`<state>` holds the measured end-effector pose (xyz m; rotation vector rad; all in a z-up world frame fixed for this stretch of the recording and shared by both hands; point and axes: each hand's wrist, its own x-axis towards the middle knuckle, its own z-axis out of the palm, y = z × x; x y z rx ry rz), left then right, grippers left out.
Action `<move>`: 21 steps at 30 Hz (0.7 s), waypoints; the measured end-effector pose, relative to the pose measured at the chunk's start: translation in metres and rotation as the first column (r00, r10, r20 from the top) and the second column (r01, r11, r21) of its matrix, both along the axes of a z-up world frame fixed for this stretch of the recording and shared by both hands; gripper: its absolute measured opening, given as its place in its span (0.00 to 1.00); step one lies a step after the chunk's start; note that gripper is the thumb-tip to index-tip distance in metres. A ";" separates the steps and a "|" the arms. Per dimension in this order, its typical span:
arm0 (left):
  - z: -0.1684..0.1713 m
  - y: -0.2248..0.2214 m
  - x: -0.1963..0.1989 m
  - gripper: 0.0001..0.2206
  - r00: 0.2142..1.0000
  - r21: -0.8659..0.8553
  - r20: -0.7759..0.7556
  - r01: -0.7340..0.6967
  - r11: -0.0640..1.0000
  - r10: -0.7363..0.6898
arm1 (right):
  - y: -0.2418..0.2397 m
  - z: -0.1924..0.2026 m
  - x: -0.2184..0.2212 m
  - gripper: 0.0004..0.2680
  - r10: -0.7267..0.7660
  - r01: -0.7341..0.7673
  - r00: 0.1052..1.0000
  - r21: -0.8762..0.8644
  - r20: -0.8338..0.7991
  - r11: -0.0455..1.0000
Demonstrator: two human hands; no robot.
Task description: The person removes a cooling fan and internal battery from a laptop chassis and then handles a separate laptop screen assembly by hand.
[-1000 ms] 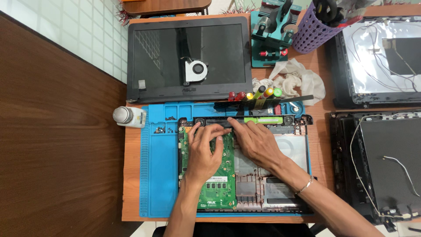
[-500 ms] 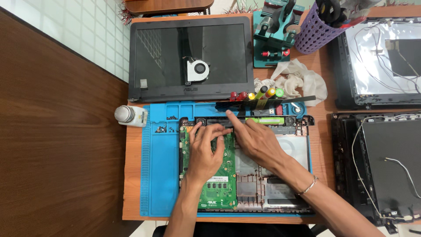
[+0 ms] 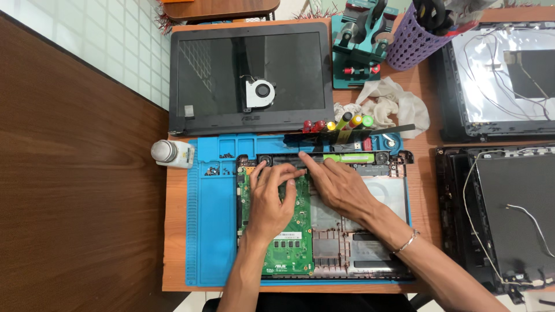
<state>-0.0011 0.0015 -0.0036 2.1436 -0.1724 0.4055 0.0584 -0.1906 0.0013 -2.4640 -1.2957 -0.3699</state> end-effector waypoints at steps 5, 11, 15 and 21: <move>0.001 0.000 0.001 0.07 1.000 0.020 0.006 -0.010 1.000 0.010 | -0.001 -0.002 0.001 0.28 -0.024 0.026 0.997 -0.020 0.077 0.999; 0.002 0.000 -0.001 0.07 1.000 0.014 0.007 -0.015 1.000 0.015 | 0.000 -0.008 -0.002 0.26 -0.077 0.078 0.996 0.005 -0.048 0.997; 0.002 0.001 0.001 0.07 1.000 0.017 0.004 -0.013 1.000 0.012 | -0.004 0.006 0.001 0.27 -0.019 0.019 1.000 0.004 0.017 1.000; 0.003 0.000 0.001 0.07 1.000 0.010 -0.012 -0.012 1.000 0.012 | 0.002 0.024 0.000 0.29 -0.030 0.030 0.999 -0.013 -0.041 0.999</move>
